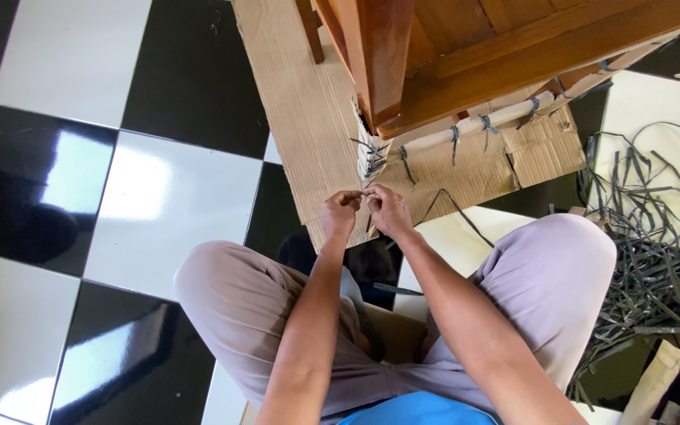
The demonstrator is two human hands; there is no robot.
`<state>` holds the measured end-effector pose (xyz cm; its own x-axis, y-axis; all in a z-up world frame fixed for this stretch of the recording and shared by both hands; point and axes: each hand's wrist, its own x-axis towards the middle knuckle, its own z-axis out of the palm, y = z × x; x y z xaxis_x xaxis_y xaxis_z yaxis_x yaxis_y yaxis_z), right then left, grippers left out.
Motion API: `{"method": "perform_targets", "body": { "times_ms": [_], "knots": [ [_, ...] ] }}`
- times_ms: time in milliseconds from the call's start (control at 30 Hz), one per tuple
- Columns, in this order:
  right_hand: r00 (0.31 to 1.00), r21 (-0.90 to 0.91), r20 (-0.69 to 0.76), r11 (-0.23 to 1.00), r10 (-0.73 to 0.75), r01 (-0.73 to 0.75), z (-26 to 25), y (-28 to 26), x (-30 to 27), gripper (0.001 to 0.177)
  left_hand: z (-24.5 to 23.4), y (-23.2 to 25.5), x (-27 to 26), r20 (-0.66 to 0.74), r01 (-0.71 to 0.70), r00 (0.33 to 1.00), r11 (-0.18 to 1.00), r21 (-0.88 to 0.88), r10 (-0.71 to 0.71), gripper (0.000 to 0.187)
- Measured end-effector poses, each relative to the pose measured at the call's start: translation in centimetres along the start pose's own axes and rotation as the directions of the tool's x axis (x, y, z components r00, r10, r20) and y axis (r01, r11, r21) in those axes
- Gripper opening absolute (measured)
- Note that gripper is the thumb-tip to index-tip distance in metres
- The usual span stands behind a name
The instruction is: Wrapping furniture legs with cardboard and securing them with plastic straps
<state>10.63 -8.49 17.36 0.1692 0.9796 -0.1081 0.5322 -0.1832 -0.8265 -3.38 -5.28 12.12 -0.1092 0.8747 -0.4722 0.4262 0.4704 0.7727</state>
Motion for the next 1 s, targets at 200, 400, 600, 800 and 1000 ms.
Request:
{"method": "perform_targets", "body": {
  "times_ms": [200,400,600,800,1000],
  "knots": [
    [0.994,-0.129,0.029,0.986,-0.108,0.111,-0.9,-0.5,-0.4,0.033,0.1,-0.4,0.5,0.019,0.06,0.998,0.998,0.013,-0.061,0.014],
    [0.99,-0.264,0.059,0.954,-0.131,0.142,-0.9,-1.2,-0.3,0.034,-0.4,0.5,0.4,0.002,-0.007,1.0,0.998,0.055,0.007,0.012],
    [0.993,-0.331,-0.031,0.938,-0.115,0.098,0.0,0.0,0.5,0.019,-0.4,0.8,0.5,0.032,-0.041,0.999,0.999,0.034,0.04,0.017],
    [0.986,-0.242,-0.075,0.962,-0.146,0.124,0.6,1.1,1.0,0.006,0.8,0.8,0.9,0.043,0.063,0.998,0.969,-0.237,-0.054,0.023],
    [0.99,-0.164,-0.098,0.983,-0.101,0.084,0.4,0.0,0.9,0.006,-1.0,5.8,-1.9,0.317,0.409,0.91,0.709,-0.574,-0.268,0.054]
  ]
}}
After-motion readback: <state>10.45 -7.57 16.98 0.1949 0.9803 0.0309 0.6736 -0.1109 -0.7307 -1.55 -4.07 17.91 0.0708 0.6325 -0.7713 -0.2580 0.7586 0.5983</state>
